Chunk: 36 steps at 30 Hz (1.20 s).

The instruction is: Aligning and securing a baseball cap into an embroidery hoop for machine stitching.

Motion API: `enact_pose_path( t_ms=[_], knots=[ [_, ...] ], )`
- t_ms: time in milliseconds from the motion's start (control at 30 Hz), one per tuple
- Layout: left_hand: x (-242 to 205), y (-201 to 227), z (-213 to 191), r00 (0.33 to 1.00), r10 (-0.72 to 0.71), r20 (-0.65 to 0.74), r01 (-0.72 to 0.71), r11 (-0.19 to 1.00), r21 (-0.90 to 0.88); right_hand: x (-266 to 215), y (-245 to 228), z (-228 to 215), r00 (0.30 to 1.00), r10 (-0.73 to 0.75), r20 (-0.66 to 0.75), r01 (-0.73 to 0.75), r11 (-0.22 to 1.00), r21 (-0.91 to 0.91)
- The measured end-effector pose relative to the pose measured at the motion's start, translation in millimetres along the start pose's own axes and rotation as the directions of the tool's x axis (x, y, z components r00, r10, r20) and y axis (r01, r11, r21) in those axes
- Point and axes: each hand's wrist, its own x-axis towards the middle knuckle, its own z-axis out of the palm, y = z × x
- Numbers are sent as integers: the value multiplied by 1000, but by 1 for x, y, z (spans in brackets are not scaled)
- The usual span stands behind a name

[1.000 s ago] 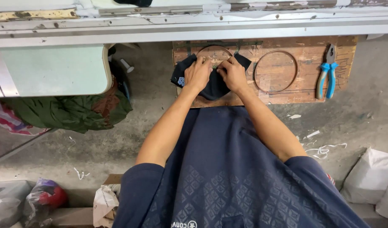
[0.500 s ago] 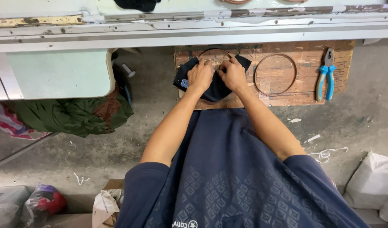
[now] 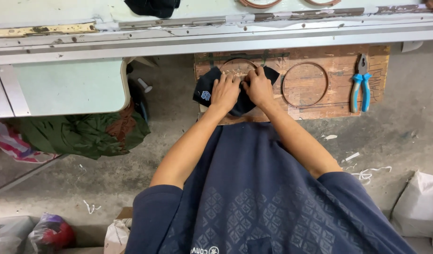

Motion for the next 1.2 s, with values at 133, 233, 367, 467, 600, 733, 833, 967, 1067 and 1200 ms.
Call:
enact_pose_path(
  t_ms=[133, 233, 367, 467, 600, 733, 833, 967, 1067, 1200],
  knots=[
    [-3, -3, -2, 980, -10, 199, 7, 1000, 18, 1, 2, 0, 1000, -18, -5, 18, 1000, 6],
    [-2, 1, -11, 963, -35, 266, 31, 999, 20, 1, 7, 4, 999, -48, -9, 48, 999, -22],
    [0, 2, -14, 947, -56, 317, 58, 998, 4, -1, 1, -5, 997, -71, -9, 71, 997, -16],
    [2, 4, -21, 932, -61, 356, 72, 997, -17, -3, 0, -2, 996, -88, -21, 88, 995, -39],
    [1, 10, -35, 917, -92, 388, 108, 994, -18, -13, -1, 5, 982, -181, -56, 176, 981, -78],
    [1, 7, -29, 910, -87, 405, 101, 995, -12, -19, 31, 52, 905, -417, -88, 381, 884, -271],
    [-1, 13, -45, 917, -79, 392, 104, 994, -43, -19, 35, 46, 863, -502, -55, 450, 814, -368],
    [-7, 12, -40, 910, -89, 405, 114, 993, -40, -22, 23, 38, 848, -529, -2, 479, 770, -421],
    [-1, 7, -38, 917, -83, 389, 105, 994, -35, -17, 10, 24, 886, -455, 91, 453, 805, -384],
    [-2, 9, -29, 906, -73, 418, 85, 996, -10, -18, 7, 26, 882, -422, 208, 470, 766, -438]
  ],
)
